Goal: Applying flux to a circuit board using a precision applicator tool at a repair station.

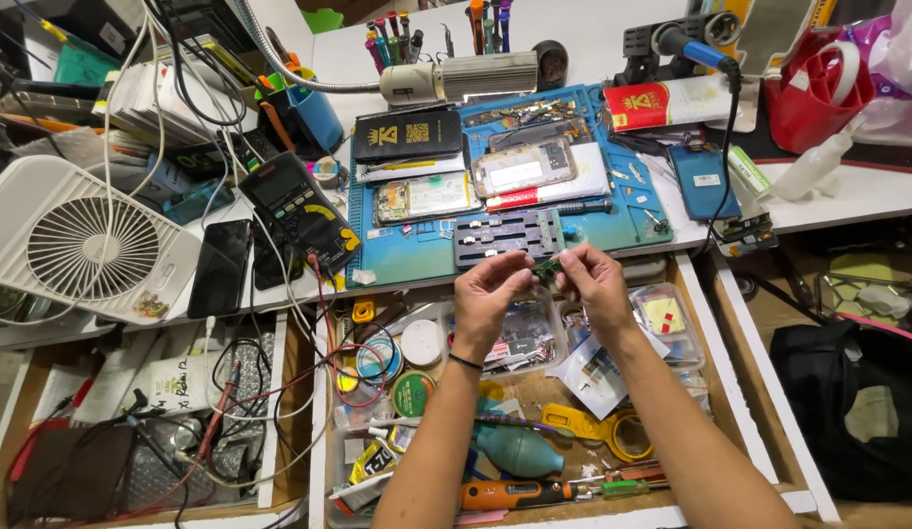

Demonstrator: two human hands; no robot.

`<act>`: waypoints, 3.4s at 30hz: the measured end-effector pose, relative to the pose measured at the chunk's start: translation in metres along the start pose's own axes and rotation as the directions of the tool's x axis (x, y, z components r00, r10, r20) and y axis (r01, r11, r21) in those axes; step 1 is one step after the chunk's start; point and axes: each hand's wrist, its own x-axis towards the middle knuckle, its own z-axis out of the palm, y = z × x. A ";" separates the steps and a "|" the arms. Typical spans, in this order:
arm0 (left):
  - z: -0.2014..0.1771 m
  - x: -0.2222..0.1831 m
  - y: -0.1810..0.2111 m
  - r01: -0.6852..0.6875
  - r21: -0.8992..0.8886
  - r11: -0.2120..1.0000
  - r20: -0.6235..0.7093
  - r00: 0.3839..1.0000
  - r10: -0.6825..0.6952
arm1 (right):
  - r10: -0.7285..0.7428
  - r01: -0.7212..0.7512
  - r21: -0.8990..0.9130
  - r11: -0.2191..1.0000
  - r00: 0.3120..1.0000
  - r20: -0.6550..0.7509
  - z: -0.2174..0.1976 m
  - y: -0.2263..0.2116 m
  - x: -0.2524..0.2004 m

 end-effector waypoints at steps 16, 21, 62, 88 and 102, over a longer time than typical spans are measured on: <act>-0.008 0.004 -0.011 0.007 -0.037 0.999 -0.084 0.996 -0.010 | -0.053 0.067 -0.143 0.987 0.994 0.098 0.014 0.008 -0.006; -0.004 -0.002 -0.004 -0.176 0.333 0.926 -0.014 0.981 0.191 | -0.090 0.103 -0.204 0.973 0.993 0.075 0.011 0.000 -0.005; -0.011 0.003 -0.012 -0.437 0.387 0.812 0.116 0.897 0.427 | -0.034 0.070 -0.186 0.980 0.981 0.193 0.008 -0.009 -0.006; -0.041 0.031 -0.052 -0.400 0.888 0.227 0.262 0.846 0.465 | -0.479 0.304 -0.803 0.513 0.877 0.026 -0.021 -0.002 0.024; -0.035 0.039 -0.063 -0.265 0.922 0.281 0.138 0.905 0.403 | -0.054 0.191 -0.846 0.499 0.980 0.189 -0.044 -0.027 0.066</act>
